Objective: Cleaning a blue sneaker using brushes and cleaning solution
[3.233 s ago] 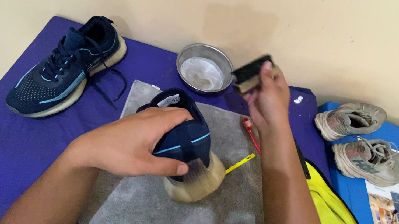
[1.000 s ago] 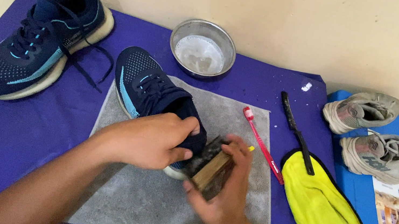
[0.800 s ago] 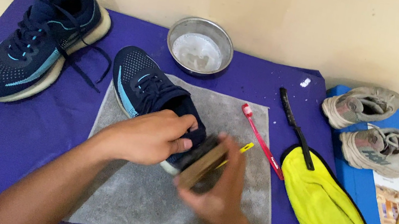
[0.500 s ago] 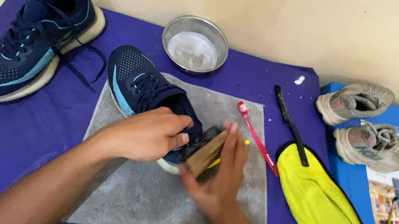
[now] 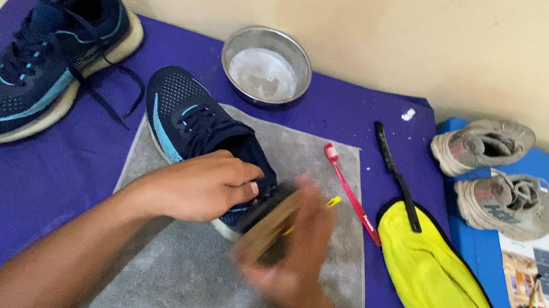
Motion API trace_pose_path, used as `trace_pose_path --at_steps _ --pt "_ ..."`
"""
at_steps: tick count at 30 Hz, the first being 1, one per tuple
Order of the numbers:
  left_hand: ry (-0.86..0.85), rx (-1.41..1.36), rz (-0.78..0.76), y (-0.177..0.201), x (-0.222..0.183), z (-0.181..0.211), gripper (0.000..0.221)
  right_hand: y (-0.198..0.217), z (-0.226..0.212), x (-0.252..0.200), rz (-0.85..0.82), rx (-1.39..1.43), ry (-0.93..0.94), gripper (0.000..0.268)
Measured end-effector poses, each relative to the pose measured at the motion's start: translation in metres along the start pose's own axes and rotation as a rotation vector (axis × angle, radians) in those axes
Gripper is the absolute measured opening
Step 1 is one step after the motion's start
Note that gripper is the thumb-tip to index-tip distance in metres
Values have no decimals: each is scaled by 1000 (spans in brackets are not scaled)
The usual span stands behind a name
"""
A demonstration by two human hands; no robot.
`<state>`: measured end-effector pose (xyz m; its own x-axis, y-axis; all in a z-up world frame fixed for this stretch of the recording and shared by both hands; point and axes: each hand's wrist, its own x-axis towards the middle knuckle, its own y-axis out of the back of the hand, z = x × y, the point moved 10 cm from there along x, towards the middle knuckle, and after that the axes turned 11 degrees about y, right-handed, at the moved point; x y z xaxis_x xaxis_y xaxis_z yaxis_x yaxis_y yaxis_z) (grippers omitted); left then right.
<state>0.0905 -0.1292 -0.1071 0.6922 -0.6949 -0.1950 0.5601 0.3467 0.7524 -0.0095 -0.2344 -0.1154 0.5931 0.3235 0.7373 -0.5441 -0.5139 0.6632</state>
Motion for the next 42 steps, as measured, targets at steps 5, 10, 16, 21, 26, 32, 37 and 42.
trace_pose_path --at_steps 5,10,16,21,26,32,37,42 --pt "-15 -132 8 14 -6 13 28 7 10 17 67 240 16 115" --pt "11 -225 -22 24 -15 18 25 15 4 26 72 397 33 124" --pt "6 -197 -34 27 -20 24 24 2 38 32 22 682 -120 93" --pt "-10 -182 -41 23 -21 25 23 -18 53 27 24 615 -143 73" --pt "-35 -193 -50 22 -18 22 21 2 30 32 6 503 -77 93" --pt "-66 -72 -20 13 -12 12 21 6 17 26 -59 493 -51 81" --pt "-74 19 -14 9 -11 11 25 -3 30 33 -48 444 -191 59" --pt "-99 15 -10 5 -11 10 25 13 4 27 -96 396 -18 72"
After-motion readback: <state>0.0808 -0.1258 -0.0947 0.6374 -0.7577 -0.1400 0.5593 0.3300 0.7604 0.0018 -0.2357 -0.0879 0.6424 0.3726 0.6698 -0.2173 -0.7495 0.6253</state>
